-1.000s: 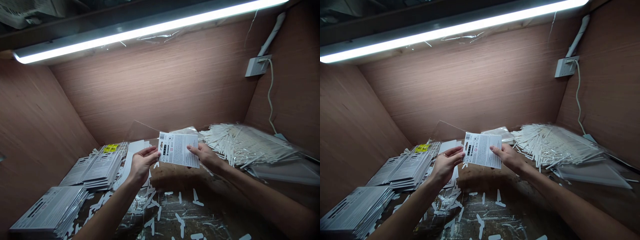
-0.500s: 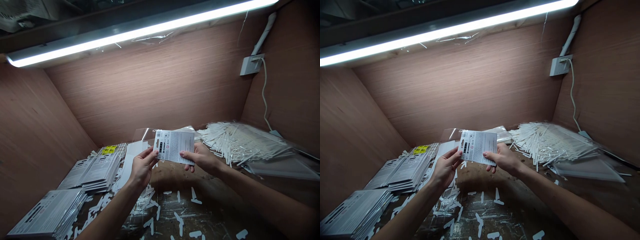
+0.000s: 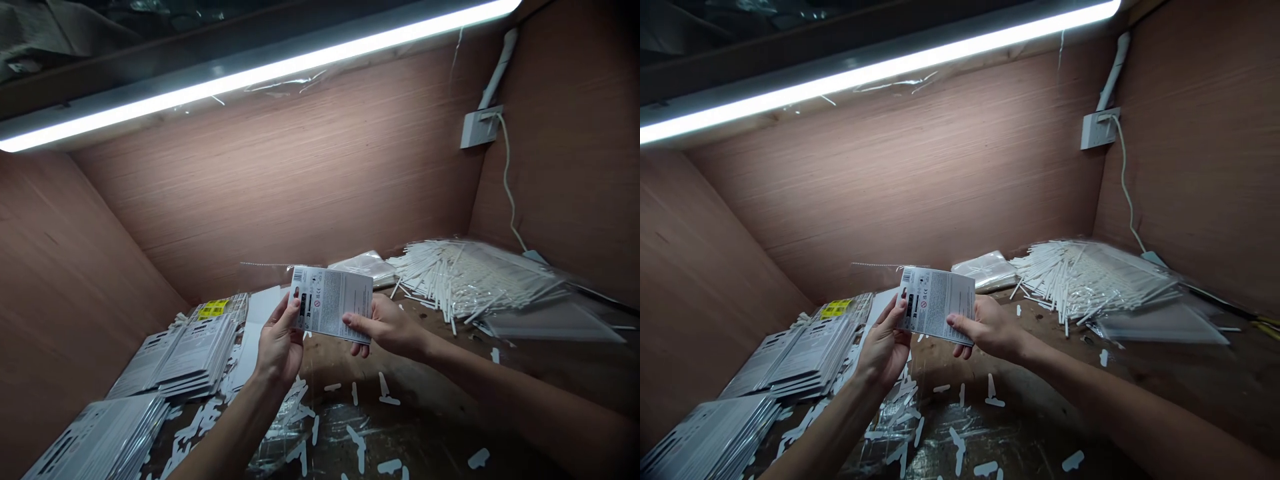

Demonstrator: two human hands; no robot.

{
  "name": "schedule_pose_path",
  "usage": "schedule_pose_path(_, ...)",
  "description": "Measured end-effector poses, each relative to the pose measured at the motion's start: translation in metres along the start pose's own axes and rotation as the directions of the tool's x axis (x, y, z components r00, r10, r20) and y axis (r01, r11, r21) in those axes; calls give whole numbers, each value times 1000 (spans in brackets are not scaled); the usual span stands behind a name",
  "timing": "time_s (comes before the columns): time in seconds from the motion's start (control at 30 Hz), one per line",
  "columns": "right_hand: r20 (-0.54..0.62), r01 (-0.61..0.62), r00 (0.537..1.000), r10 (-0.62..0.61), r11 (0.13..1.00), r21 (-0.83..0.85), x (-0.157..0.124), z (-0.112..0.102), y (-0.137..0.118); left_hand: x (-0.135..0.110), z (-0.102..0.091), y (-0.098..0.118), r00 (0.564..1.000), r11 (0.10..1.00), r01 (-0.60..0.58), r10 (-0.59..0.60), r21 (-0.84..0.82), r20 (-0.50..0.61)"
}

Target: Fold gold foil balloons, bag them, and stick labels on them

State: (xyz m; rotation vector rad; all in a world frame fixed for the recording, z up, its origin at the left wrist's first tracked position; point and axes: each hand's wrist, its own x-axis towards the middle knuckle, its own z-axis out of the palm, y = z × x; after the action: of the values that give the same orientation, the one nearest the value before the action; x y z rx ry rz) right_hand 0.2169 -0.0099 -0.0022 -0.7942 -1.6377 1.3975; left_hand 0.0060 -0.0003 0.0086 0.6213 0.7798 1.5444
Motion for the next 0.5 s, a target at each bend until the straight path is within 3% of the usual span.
schedule_pose_path(0.23, 2, 41, 999, -41, 999, -32, 1, 4, 6, -1, 2, -3, 999, 998, 44, -43, -43, 16)
schedule_pose_path(0.37, 25, 57, 998, -55, 996, -74, -1, 0, -3, 4, 1, 8, 998, 1000, 0, 0, -5, -63)
schedule_pose_path(0.5, 29, 57, 998, -54, 992, -114, -4, -2, -15, 1, 2, 11, 999, 999, -43, 42, -8, -26)
